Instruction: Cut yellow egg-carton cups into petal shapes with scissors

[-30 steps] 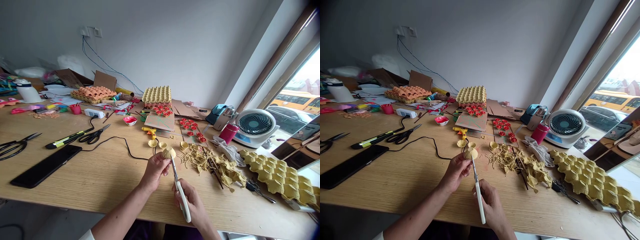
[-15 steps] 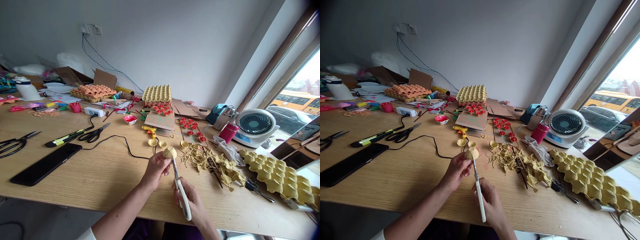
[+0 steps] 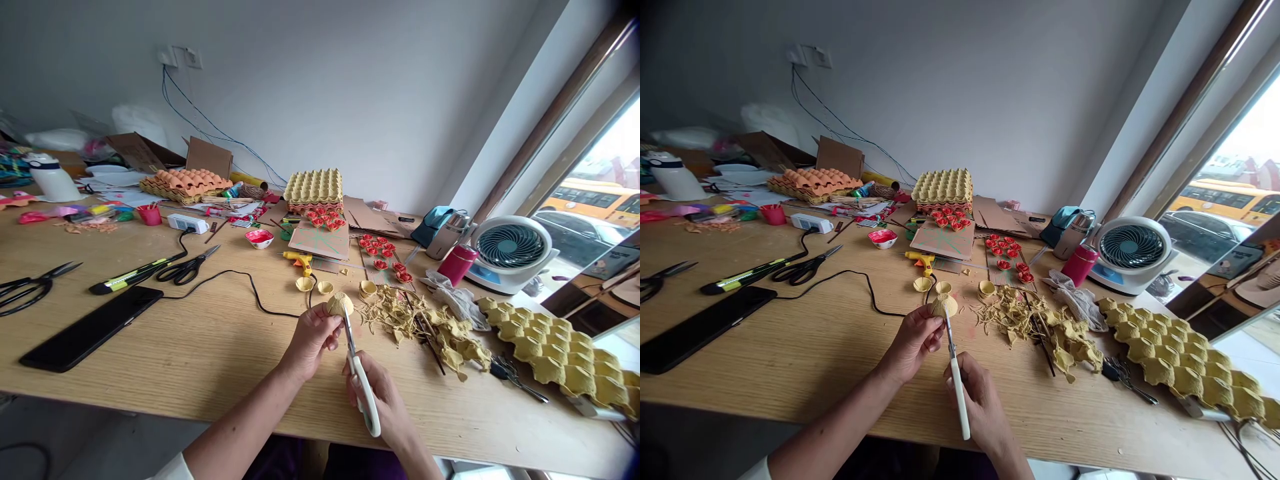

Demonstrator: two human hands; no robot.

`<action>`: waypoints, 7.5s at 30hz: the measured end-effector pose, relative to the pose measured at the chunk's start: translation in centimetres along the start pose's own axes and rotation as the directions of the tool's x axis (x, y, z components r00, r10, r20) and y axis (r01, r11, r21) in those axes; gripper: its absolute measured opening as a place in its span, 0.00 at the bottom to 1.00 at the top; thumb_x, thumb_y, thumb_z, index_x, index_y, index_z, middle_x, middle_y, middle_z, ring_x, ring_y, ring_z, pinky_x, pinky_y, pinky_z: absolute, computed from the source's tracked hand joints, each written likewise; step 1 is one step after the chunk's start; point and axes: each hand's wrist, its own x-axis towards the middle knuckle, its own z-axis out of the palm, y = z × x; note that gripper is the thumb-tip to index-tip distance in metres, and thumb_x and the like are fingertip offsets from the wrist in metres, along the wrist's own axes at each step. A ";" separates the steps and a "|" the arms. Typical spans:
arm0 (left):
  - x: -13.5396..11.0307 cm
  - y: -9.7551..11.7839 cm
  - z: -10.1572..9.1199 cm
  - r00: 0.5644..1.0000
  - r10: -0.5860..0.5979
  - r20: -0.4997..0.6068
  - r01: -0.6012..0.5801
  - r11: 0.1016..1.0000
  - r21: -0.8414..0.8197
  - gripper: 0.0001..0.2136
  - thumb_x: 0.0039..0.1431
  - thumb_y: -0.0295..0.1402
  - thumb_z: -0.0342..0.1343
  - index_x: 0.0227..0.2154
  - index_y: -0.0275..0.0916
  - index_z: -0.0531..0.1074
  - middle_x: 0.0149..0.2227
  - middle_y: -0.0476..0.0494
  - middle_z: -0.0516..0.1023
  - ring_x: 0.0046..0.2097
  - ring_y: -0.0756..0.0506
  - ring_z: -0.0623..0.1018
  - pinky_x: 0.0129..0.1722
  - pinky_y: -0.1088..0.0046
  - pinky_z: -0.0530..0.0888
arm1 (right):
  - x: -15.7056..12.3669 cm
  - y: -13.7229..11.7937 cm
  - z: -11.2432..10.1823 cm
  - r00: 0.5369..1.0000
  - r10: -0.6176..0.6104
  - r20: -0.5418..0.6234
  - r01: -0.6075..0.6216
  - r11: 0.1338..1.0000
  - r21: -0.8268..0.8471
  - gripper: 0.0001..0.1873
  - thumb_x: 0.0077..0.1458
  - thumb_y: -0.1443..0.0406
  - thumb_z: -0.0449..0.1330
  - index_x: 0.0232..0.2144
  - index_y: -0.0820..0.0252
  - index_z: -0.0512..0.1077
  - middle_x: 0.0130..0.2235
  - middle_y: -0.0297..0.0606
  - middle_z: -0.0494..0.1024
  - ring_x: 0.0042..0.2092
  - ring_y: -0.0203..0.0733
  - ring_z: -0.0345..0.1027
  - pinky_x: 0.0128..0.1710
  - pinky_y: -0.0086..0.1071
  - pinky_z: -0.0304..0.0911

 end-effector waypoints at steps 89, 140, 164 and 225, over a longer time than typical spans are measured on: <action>-0.1 0.0 -0.2 0.999 0.039 0.023 -0.039 0.999 0.027 0.11 0.41 0.35 0.66 0.24 0.36 0.70 0.22 0.53 0.67 0.23 0.56 0.61 0.18 0.82 0.57 | -0.2 -0.3 0.2 1.000 -0.010 0.001 0.010 0.999 0.039 0.24 0.61 0.44 0.54 0.34 0.59 0.67 0.23 0.29 0.63 0.24 0.34 0.54 0.25 0.29 0.51; -0.2 -1.8 0.1 0.990 0.140 -0.020 -0.136 0.981 0.138 0.18 0.42 0.43 0.70 0.24 0.36 0.69 0.21 0.53 0.69 0.21 0.55 0.66 0.18 0.80 0.67 | 0.1 -0.4 0.9 0.985 -0.059 -0.160 0.010 0.958 -0.288 0.19 0.64 0.55 0.52 0.24 0.57 0.55 0.24 0.27 0.52 0.27 0.34 0.45 0.27 0.30 0.44; 0.2 -0.3 -1.1 0.983 0.182 -0.037 -0.185 0.965 -0.187 0.14 0.49 0.38 0.65 0.36 0.37 0.72 0.27 0.52 0.70 0.23 0.56 0.62 0.19 0.82 0.59 | -0.6 -0.1 0.1 0.996 0.071 0.055 -0.072 0.997 0.011 0.26 0.60 0.42 0.53 0.30 0.58 0.64 0.24 0.29 0.62 0.26 0.35 0.55 0.26 0.29 0.53; -0.6 -0.4 -1.8 0.954 0.097 0.285 -0.063 0.990 -0.126 0.14 0.52 0.39 0.67 0.33 0.38 0.68 0.27 0.51 0.72 0.24 0.56 0.66 0.19 0.82 0.60 | -0.8 -0.4 -0.1 0.980 -0.188 -0.072 0.157 0.937 -0.311 0.15 0.63 0.52 0.53 0.35 0.56 0.71 0.32 0.37 0.69 0.38 0.46 0.65 0.38 0.35 0.64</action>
